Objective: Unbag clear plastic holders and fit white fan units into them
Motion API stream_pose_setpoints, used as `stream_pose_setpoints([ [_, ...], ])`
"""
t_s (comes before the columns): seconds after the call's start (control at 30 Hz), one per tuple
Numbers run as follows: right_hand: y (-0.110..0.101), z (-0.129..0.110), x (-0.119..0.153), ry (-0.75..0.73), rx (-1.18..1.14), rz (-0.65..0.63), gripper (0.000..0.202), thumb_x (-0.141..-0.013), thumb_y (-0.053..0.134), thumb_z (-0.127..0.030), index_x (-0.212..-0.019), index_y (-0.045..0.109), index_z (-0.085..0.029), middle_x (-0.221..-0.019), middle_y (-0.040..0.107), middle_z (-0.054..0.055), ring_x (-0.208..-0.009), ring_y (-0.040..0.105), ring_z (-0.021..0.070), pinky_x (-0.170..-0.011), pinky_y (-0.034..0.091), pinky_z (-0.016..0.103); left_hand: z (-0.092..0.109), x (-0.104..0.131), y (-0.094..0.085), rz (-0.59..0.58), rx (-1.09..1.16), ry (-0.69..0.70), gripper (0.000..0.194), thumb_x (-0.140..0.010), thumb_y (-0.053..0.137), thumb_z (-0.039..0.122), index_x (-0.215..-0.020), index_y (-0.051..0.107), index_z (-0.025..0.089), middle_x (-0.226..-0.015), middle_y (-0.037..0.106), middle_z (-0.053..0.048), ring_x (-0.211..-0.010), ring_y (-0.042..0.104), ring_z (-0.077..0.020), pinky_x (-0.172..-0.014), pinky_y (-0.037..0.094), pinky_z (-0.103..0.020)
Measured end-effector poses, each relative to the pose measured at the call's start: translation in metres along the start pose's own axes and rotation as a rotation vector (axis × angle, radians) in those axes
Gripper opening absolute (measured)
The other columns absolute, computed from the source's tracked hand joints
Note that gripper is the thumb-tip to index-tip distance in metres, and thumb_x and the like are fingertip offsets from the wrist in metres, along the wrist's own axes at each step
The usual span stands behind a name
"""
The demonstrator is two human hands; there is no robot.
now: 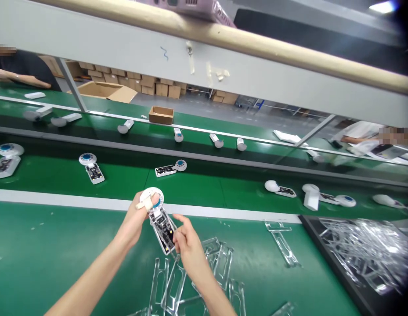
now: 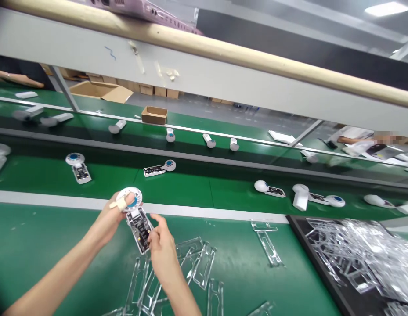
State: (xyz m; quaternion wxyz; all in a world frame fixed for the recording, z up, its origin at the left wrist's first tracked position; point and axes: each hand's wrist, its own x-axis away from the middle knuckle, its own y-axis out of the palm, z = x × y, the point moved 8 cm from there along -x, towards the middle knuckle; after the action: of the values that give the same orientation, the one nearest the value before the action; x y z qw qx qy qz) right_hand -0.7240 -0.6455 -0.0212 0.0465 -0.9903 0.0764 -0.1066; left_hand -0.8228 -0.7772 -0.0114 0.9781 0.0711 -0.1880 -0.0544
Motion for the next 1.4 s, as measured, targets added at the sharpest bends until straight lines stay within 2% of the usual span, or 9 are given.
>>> stream_pose_setpoints([
  [0.13, 0.003, -0.014, 0.008, -0.14, 0.512, 0.16, 0.041, -0.092, 0.032, -0.029, -0.13, 0.047, -0.029, -0.095, 0.054, 0.005, -0.082, 0.058, 0.0199, -0.075, 0.047, 0.034, 0.002, 0.013, 0.006, 0.032, -0.027, 0.014, 0.067, -0.057, 0.072, 0.059, -0.107, 0.051, 0.019, -0.105, 0.061, -0.009, -0.093, 0.059, -0.0253, -0.072, 0.047, -0.034],
  [0.33, 0.014, -0.013, 0.015, -0.326, 0.77, 0.283, 0.049, -0.087, 0.049, -0.026, -0.136, 0.041, -0.03, -0.118, 0.05, 0.011, -0.103, 0.052, 0.0267, -0.084, 0.048, 0.042, 0.01, 0.016, 0.001, 0.14, 0.008, 0.07, 0.065, -0.055, 0.074, 0.058, -0.105, 0.052, 0.022, -0.106, 0.061, -0.007, -0.092, 0.061, -0.0233, -0.067, 0.047, -0.029],
  [0.47, 0.016, -0.003, 0.008, -0.339, 0.688, 0.191, 0.063, -0.09, 0.043, -0.02, -0.146, 0.017, -0.032, -0.125, 0.051, 0.008, -0.107, 0.051, 0.0234, -0.086, 0.049, 0.037, 0.014, 0.018, 0.0, 0.177, 0.084, 0.128, 0.062, -0.056, 0.076, 0.052, -0.106, 0.053, 0.023, -0.106, 0.062, -0.005, -0.095, 0.06, -0.0222, -0.069, 0.047, -0.027],
  [0.57, 0.01, -0.01, 0.004, -0.369, 0.647, 0.158, 0.063, -0.09, 0.04, -0.016, -0.146, 0.017, -0.031, -0.117, 0.054, 0.008, -0.102, 0.053, 0.0218, -0.084, 0.049, 0.035, 0.006, 0.018, 0.011, 0.035, 0.173, 0.134, 0.061, -0.059, 0.078, 0.045, -0.111, 0.053, 0.024, -0.11, 0.062, -0.004, -0.101, 0.058, -0.0209, -0.079, 0.047, -0.027],
  [0.7, 0.01, -0.022, 0.007, -0.403, 0.674, 0.132, 0.063, -0.087, 0.045, -0.013, -0.144, 0.026, -0.032, -0.115, 0.054, 0.008, -0.099, 0.051, 0.0235, -0.088, 0.046, 0.041, -0.032, 0.019, 0.023, -0.163, 0.222, -0.14, 0.06, -0.058, 0.078, 0.046, -0.108, 0.059, 0.017, -0.102, 0.067, -0.01, -0.1, 0.06, -0.025, -0.08, 0.048, -0.032],
  [0.87, 0.001, -0.009, -0.01, -0.211, 0.243, 0.25, 0.038, -0.09, 0.042, -0.032, -0.127, 0.049, -0.026, -0.111, 0.056, 0.008, -0.101, 0.052, 0.0207, -0.088, 0.044, 0.035, -0.031, 0.025, 0.013, -0.02, 0.167, -0.079, 0.052, -0.058, 0.077, 0.048, -0.1, 0.062, 0.02, -0.1, 0.067, -0.008, -0.099, 0.06, -0.0255, -0.08, 0.049, -0.033],
  [1.03, -0.018, 0.03, -0.037, 0.122, -0.275, 0.581, 0.054, -0.088, 0.028, -0.059, -0.062, 0.054, -0.019, -0.059, 0.052, 0.001, -0.058, 0.051, 0.0157, -0.055, 0.043, 0.027, -0.007, 0.043, 0.017, 0.058, 0.004, 0.186, 0.039, -0.061, 0.075, 0.045, -0.094, 0.063, 0.027, -0.102, 0.066, -0.005, -0.1, 0.06, -0.0262, -0.092, 0.046, -0.036],
  [1.27, -0.012, 0.01, -0.047, 0.048, -0.243, 0.579, 0.054, -0.086, 0.031, -0.058, -0.05, 0.048, -0.021, -0.049, 0.046, -0.001, -0.052, 0.046, 0.0134, -0.054, 0.038, 0.025, -0.012, 0.045, 0.005, 0.111, -0.056, 0.205, 0.042, -0.05, 0.079, 0.046, -0.083, 0.064, 0.025, -0.089, 0.07, -0.006, -0.095, 0.063, -0.0312, -0.086, 0.05, -0.039],
  [1.4, 0.0, 0.011, -0.056, 0.07, -0.014, 0.34, 0.048, -0.09, 0.026, -0.049, -0.067, 0.055, -0.019, -0.058, 0.052, -0.001, -0.055, 0.05, 0.0134, -0.052, 0.038, 0.024, -0.012, 0.007, -0.016, 0.137, -0.012, 0.148, 0.048, -0.061, 0.073, 0.045, -0.1, 0.06, 0.021, -0.091, 0.069, -0.007, -0.095, 0.064, -0.0288, -0.081, 0.052, -0.039],
])
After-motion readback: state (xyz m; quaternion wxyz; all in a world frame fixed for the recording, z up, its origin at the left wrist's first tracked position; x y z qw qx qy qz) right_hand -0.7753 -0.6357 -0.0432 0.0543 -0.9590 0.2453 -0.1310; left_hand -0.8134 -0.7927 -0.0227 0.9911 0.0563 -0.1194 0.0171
